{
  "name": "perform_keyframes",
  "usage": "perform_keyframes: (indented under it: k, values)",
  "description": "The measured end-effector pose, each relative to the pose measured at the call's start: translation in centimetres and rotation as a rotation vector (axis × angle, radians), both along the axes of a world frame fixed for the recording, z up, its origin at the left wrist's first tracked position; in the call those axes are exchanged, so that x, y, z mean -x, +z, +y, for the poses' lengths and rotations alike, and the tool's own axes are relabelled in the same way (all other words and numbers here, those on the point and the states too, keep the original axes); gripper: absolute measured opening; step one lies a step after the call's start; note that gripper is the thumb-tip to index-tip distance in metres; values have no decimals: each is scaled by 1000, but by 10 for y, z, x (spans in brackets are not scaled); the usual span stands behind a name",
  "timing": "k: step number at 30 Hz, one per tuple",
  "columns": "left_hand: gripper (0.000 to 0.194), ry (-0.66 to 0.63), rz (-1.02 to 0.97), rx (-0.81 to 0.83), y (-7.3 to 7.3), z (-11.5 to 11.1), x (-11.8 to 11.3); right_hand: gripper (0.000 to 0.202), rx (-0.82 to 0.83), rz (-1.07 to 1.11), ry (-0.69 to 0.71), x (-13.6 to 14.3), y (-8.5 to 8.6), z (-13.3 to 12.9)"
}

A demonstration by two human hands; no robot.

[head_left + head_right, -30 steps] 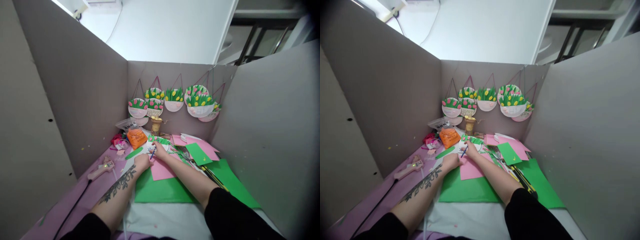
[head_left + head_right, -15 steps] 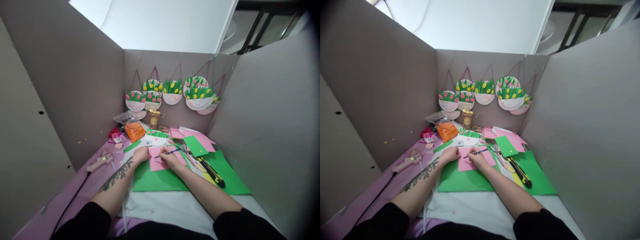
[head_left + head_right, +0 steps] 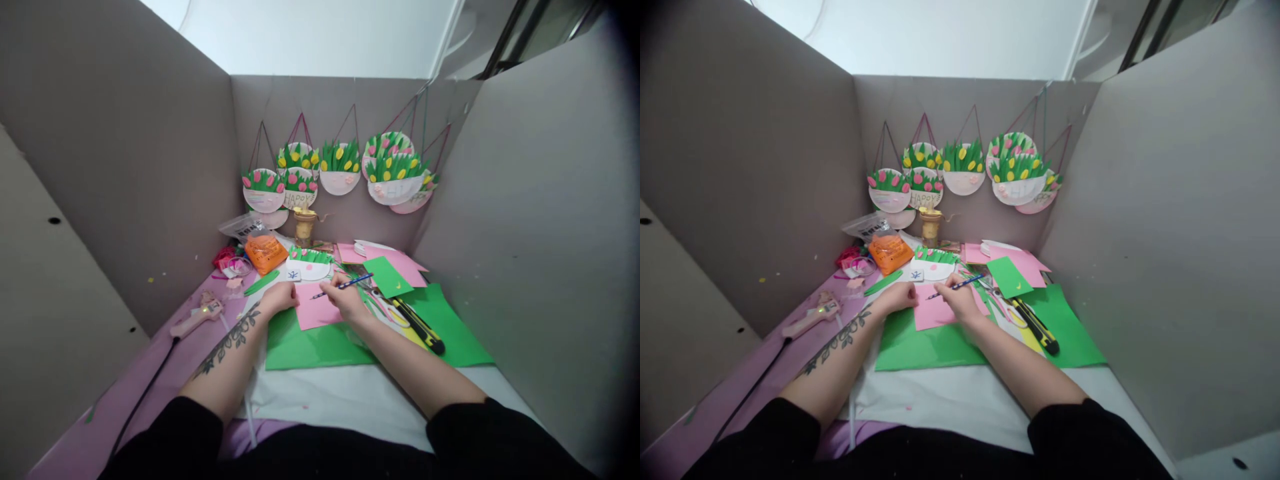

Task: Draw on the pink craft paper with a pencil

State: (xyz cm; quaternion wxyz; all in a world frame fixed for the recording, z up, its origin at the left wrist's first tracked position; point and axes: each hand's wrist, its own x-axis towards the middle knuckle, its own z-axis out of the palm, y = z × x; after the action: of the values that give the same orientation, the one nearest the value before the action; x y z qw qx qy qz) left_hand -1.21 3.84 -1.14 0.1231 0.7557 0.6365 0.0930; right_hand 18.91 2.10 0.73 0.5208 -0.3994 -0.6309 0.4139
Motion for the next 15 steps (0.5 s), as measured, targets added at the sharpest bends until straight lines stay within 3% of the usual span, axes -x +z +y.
perform_keyframes:
  k: [7, 11, 15]
  values:
    - [20, -56, 15, 5, 4, -3, -3, 27, 1, -105, 30, 21, -26, -12]
    - [22, -105, -45, 49, 4, -3, -3, 27, 33, -138, 36, 21, -28, -13]
    - [23, -86, -33, 46, 5, -4, -3, 25, 200, -68, 113, 21, -28, -11]
